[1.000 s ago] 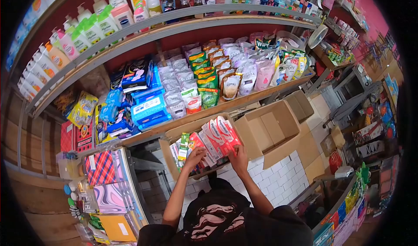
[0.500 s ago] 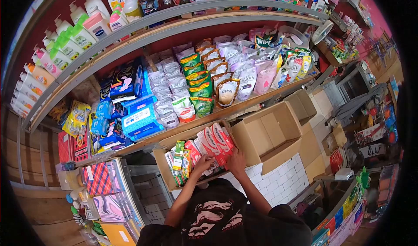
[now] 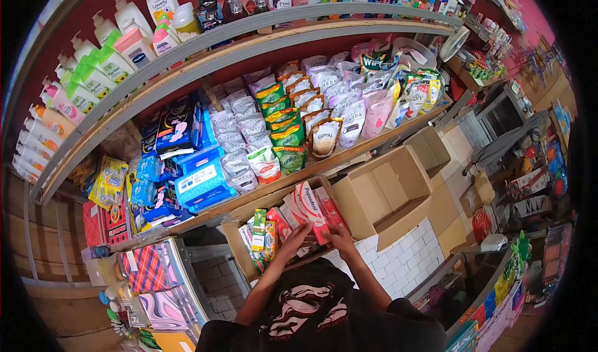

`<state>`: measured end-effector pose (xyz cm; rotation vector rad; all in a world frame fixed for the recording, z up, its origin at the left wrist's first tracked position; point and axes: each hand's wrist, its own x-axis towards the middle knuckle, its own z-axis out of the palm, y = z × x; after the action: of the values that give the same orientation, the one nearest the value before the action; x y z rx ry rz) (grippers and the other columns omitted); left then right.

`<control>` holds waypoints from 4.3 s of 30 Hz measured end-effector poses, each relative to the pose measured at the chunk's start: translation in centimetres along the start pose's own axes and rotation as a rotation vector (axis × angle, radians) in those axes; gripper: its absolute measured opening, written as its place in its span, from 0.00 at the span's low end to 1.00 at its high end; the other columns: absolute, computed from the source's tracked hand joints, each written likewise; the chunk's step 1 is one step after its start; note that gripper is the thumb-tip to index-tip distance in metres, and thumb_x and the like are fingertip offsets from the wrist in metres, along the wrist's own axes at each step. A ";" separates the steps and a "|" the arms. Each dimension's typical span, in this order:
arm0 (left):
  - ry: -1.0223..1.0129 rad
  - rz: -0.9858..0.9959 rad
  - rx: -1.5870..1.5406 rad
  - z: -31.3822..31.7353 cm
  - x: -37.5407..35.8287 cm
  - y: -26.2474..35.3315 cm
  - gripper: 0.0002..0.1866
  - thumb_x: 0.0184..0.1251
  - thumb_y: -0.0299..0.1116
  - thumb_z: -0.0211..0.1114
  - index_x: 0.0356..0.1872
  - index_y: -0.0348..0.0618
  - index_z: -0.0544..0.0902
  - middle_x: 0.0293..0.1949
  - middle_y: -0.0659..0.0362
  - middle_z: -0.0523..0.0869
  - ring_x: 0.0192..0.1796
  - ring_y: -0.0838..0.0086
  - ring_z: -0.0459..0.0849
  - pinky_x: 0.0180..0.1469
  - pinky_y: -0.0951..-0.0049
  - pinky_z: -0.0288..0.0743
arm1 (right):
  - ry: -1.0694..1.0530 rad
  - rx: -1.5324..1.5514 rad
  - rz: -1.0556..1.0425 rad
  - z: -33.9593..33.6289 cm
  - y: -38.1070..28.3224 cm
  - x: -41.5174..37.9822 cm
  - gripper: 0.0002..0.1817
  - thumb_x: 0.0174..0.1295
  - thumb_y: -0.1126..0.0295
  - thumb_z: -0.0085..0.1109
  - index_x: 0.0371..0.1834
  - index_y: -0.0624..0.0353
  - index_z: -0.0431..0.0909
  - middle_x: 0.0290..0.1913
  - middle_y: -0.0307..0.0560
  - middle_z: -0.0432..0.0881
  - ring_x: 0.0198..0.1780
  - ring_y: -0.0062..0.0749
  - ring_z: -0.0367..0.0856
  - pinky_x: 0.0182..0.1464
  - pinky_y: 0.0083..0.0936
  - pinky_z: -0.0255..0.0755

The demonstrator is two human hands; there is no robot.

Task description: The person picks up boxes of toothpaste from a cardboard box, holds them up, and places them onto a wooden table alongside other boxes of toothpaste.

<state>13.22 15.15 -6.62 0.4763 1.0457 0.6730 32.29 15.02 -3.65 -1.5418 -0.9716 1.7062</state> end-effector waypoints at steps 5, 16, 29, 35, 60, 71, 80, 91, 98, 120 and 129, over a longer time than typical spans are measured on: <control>0.074 0.115 -0.154 0.3 -0.9 1.0 0.28 0.68 0.51 0.63 0.62 0.46 0.71 0.51 0.59 0.80 0.49 0.71 0.82 0.49 0.70 0.76 | -0.086 0.016 -0.034 2.2 0.6 -0.4 0.27 0.60 0.62 0.68 0.59 0.65 0.73 0.46 0.44 0.82 0.44 0.23 0.79 0.43 0.19 0.71; 0.034 0.156 -0.247 -2.9 -3.3 1.2 0.22 0.64 0.40 0.69 0.57 0.46 0.75 0.47 0.62 0.82 0.47 0.76 0.83 0.46 0.72 0.80 | -0.076 -0.249 -0.097 2.7 -0.1 1.0 0.21 0.64 0.58 0.64 0.51 0.64 0.77 0.39 0.45 0.82 0.39 0.24 0.80 0.39 0.23 0.73; 0.016 0.125 -0.228 -4.8 -3.8 0.0 0.25 0.63 0.40 0.71 0.58 0.45 0.73 0.45 0.61 0.82 0.45 0.75 0.83 0.46 0.72 0.79 | 0.414 -1.154 -0.397 4.4 0.5 3.1 0.32 0.51 0.54 0.70 0.51 0.68 0.73 0.51 0.62 0.74 0.52 0.55 0.77 0.48 0.47 0.76; 0.006 0.091 -0.213 -5.1 -4.3 -0.3 0.26 0.63 0.40 0.71 0.58 0.46 0.73 0.45 0.62 0.82 0.45 0.75 0.83 0.46 0.72 0.79 | 0.400 -1.325 -0.342 5.6 0.6 3.1 0.39 0.49 0.50 0.70 0.54 0.71 0.68 0.50 0.61 0.74 0.53 0.55 0.76 0.46 0.45 0.78; -0.056 0.088 -0.157 -7.1 -8.5 -0.9 0.23 0.69 0.38 0.65 0.62 0.45 0.72 0.50 0.61 0.82 0.50 0.73 0.84 0.51 0.69 0.81 | 0.023 0.018 -0.052 7.5 3.1 0.0 0.15 0.63 0.65 0.66 0.46 0.62 0.74 0.41 0.38 0.82 0.41 0.17 0.79 0.43 0.17 0.73; 0.032 0.111 -0.291 -6.4 -10.6 -2.5 0.25 0.67 0.35 0.67 0.63 0.45 0.71 0.51 0.63 0.81 0.51 0.76 0.82 0.52 0.70 0.80 | -0.264 0.235 -0.110 8.4 2.3 -2.9 0.19 0.70 0.69 0.55 0.63 0.61 0.71 0.54 0.40 0.81 0.54 0.20 0.78 0.58 0.21 0.71; 0.110 0.298 -0.422 -3.2 -11.3 -3.1 0.26 0.69 0.35 0.64 0.66 0.43 0.69 0.55 0.60 0.80 0.54 0.74 0.82 0.54 0.70 0.79 | -0.438 0.207 0.137 5.9 -0.3 -1.4 0.25 0.67 0.70 0.60 0.65 0.61 0.64 0.53 0.45 0.81 0.53 0.27 0.80 0.54 0.25 0.77; 0.301 0.505 -0.713 1.7 -12.4 -6.8 0.26 0.73 0.29 0.58 0.69 0.39 0.62 0.57 0.54 0.80 0.54 0.72 0.83 0.57 0.69 0.80 | -0.774 -0.074 0.214 4.2 -2.2 1.4 0.27 0.63 0.69 0.65 0.62 0.59 0.63 0.53 0.49 0.80 0.54 0.32 0.80 0.55 0.30 0.75; 0.391 0.632 -0.863 3.8 -15.5 -9.9 0.28 0.72 0.30 0.60 0.70 0.42 0.63 0.57 0.57 0.80 0.53 0.73 0.83 0.56 0.70 0.80 | -0.955 -0.228 0.292 6.3 -3.7 -0.6 0.29 0.63 0.69 0.66 0.62 0.59 0.61 0.53 0.50 0.81 0.52 0.32 0.81 0.54 0.29 0.75; 1.045 1.109 -1.280 18.8 -30.0 -32.5 0.31 0.72 0.38 0.61 0.70 0.41 0.60 0.60 0.51 0.77 0.60 0.64 0.79 0.63 0.60 0.73 | -1.699 -0.769 0.528 13.9 9.4 -20.3 0.23 0.63 0.72 0.65 0.59 0.57 0.66 0.48 0.47 0.84 0.48 0.24 0.82 0.50 0.22 0.74; 1.258 1.464 -1.517 25.3 -32.3 -39.2 0.30 0.72 0.38 0.61 0.69 0.42 0.61 0.62 0.54 0.75 0.62 0.64 0.77 0.64 0.61 0.71 | -2.052 -1.059 0.672 16.4 15.3 -31.3 0.24 0.65 0.69 0.63 0.61 0.60 0.66 0.51 0.48 0.83 0.51 0.27 0.81 0.54 0.25 0.75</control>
<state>36.04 -36.47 -1.06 -0.8302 0.7522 2.9694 19.86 -21.24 0.45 0.4291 -2.7177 3.4365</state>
